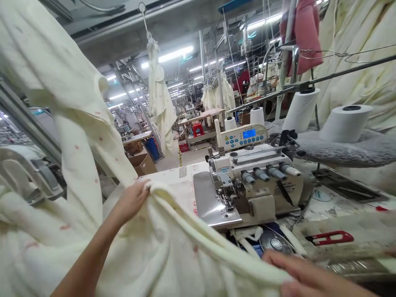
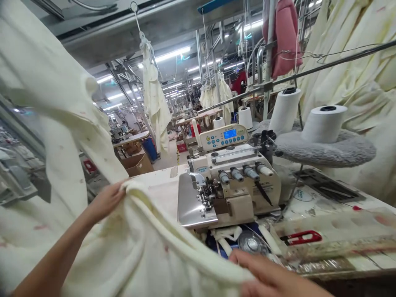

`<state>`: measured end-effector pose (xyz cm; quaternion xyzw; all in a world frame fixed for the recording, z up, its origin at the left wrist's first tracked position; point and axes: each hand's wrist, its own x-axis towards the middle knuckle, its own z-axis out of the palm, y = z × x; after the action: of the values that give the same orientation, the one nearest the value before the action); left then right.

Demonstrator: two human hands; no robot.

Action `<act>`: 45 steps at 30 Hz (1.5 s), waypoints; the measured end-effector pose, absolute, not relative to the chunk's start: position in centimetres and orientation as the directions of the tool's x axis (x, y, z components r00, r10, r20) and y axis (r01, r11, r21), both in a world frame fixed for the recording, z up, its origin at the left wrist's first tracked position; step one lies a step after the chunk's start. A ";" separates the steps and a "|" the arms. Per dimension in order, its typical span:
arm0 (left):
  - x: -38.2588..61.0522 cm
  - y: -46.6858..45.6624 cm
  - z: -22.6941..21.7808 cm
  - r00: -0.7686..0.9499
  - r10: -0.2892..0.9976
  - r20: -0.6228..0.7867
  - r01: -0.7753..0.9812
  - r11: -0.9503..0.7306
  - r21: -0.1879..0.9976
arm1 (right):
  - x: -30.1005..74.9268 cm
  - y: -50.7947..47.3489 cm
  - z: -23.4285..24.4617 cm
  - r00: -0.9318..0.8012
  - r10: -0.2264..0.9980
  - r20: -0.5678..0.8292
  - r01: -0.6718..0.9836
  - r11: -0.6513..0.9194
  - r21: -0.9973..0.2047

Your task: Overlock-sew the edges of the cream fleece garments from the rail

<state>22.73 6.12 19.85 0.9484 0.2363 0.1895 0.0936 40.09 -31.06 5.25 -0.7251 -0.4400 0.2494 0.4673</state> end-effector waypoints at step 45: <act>33.0 -8.4 9.6 0.895 0.322 0.310 0.226 -0.924 0.308 | 37.2 -22.5 1.1 0.845 0.479 0.239 0.320 -0.093 -0.943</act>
<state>33.01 -8.43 9.62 0.9641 0.1420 0.1805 0.1333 37.24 -22.53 1.08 -0.7363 -0.2712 0.0645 0.6166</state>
